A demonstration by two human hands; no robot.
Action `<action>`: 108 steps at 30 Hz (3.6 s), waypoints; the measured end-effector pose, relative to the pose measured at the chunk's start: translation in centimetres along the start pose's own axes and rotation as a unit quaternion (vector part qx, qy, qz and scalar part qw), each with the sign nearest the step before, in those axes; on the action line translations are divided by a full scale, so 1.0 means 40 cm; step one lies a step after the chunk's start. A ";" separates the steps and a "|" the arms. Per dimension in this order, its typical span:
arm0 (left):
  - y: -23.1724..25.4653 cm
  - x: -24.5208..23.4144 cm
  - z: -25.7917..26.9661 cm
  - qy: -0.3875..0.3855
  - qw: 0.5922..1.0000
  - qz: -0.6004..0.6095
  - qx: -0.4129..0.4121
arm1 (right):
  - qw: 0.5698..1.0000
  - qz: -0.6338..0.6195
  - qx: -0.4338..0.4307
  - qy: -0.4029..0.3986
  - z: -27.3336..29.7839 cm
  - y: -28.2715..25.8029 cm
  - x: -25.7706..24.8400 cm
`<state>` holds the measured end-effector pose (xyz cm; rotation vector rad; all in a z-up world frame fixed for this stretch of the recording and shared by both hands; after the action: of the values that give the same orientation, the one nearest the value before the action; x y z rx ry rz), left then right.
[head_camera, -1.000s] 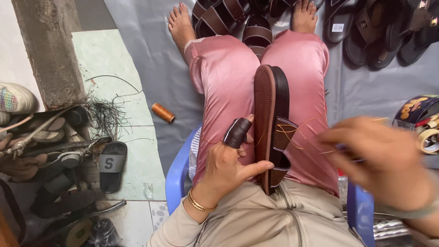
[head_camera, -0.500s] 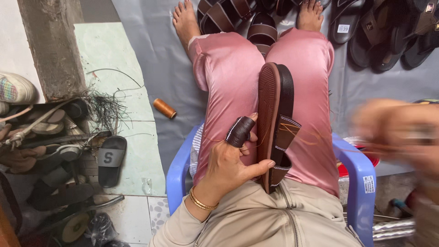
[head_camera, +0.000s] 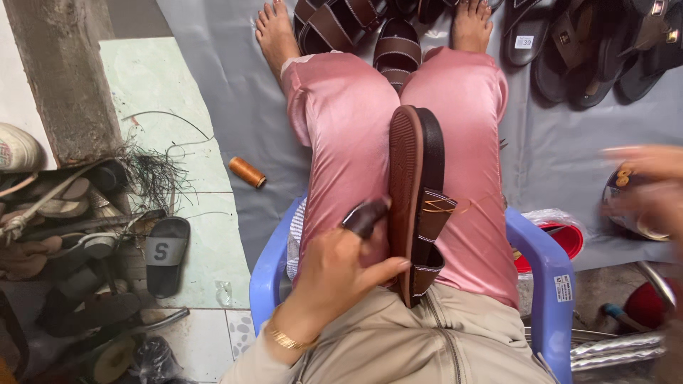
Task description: The person sews the sole and upper of a brown sandal together using a needle, thread, and a wooden-handled tool.
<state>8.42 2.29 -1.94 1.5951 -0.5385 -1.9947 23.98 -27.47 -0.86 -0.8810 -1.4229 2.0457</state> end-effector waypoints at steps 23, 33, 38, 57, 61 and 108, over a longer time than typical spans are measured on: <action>-0.337 -0.118 -0.392 0.403 0.564 0.646 -0.319 | 0.993 0.075 -0.086 0.007 -0.120 -0.101 0.326; -0.368 -0.233 -0.175 0.155 0.963 -0.077 -0.204 | 0.902 0.415 -0.095 -0.069 -0.083 -0.212 0.312; -0.013 -0.158 -0.176 0.069 0.993 0.052 0.079 | 0.869 0.466 -0.116 -0.120 -0.107 -0.209 0.360; 0.039 -0.034 -0.197 0.005 0.981 -0.125 0.147 | 0.830 0.532 -0.088 -0.138 -0.125 -0.188 0.362; 0.041 -0.031 -0.204 0.014 0.973 -0.179 0.143 | 0.892 0.405 -0.127 -0.156 -0.142 -0.162 0.377; 0.123 -0.121 -0.029 0.288 0.944 -0.069 0.147 | 0.961 0.231 0.042 -0.147 -0.074 -0.156 0.275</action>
<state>11.10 1.48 4.46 2.3381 -0.5119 -1.4642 19.00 -15.76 1.77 -0.9743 -1.3544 2.6596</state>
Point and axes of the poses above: each hand's wrist, its own z-axis away from the middle knuckle, its own x-axis out of the palm, y = z × x, the point moved 10 cm from there along -z, towards the middle knuckle, and after that the axes turned 15 degrees about -z, right-handed, at the moved point
